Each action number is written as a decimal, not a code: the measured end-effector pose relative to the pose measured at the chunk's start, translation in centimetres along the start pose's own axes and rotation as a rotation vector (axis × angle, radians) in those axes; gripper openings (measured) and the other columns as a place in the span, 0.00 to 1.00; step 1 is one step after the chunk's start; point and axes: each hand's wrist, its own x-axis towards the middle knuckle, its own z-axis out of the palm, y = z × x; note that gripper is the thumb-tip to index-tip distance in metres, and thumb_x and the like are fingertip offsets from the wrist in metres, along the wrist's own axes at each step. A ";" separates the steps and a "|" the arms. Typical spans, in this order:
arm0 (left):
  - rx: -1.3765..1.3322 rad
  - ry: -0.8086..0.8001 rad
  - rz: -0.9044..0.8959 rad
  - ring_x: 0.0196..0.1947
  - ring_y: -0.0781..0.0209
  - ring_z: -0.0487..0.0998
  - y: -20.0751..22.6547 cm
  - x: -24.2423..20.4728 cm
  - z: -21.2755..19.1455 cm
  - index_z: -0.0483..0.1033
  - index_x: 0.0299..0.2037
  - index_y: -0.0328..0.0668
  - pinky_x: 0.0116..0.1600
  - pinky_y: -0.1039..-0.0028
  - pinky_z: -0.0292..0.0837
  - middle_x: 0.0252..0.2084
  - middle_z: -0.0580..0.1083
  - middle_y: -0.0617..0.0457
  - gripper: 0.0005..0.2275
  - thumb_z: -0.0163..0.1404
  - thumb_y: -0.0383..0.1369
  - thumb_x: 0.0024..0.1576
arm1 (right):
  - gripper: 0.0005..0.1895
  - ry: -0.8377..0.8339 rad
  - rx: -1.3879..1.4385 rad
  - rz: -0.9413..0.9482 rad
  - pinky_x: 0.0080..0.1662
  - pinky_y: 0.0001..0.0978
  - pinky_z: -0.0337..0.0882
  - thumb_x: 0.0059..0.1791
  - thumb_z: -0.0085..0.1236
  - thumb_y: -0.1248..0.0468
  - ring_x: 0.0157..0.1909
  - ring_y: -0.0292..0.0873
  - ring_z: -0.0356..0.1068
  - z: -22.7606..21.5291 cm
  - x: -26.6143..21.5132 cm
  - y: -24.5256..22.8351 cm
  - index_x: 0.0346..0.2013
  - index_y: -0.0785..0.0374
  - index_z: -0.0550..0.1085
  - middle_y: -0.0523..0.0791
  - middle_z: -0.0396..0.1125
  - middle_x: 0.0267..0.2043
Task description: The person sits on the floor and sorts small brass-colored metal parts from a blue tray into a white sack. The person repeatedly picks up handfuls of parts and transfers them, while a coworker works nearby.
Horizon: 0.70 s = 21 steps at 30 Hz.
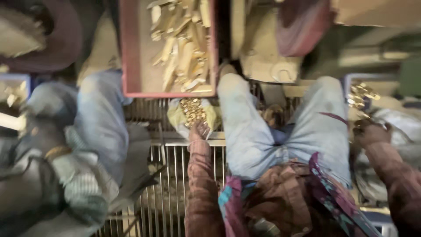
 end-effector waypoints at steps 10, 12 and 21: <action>0.698 -0.471 0.899 0.44 0.55 0.78 1.7 -15.5 16.6 0.79 0.53 0.36 0.50 0.71 0.75 0.48 0.79 0.46 0.12 0.51 0.35 0.66 | 0.19 0.158 -0.336 -0.215 0.72 0.63 0.41 0.41 0.54 0.52 0.63 0.45 0.62 8.9 0.8 3.5 0.46 0.46 0.77 0.37 0.70 0.54; 0.983 -0.534 1.204 0.45 0.51 0.80 1.3 -18.3 20.0 0.81 0.49 0.37 0.53 0.67 0.75 0.46 0.80 0.45 0.10 0.54 0.33 0.63 | 0.12 0.208 -0.289 -0.215 0.74 0.63 0.43 0.47 0.50 0.58 0.60 0.45 0.66 10.0 0.4 3.2 0.42 0.49 0.77 0.38 0.72 0.48; 1.136 -0.576 1.262 0.46 0.50 0.81 1.1 -20.7 23.0 0.82 0.42 0.37 0.56 0.65 0.75 0.46 0.80 0.45 0.05 0.55 0.29 0.61 | 0.11 0.251 -0.194 -0.253 0.76 0.54 0.44 0.48 0.48 0.59 0.60 0.46 0.68 12.7 0.8 3.7 0.42 0.54 0.74 0.41 0.72 0.43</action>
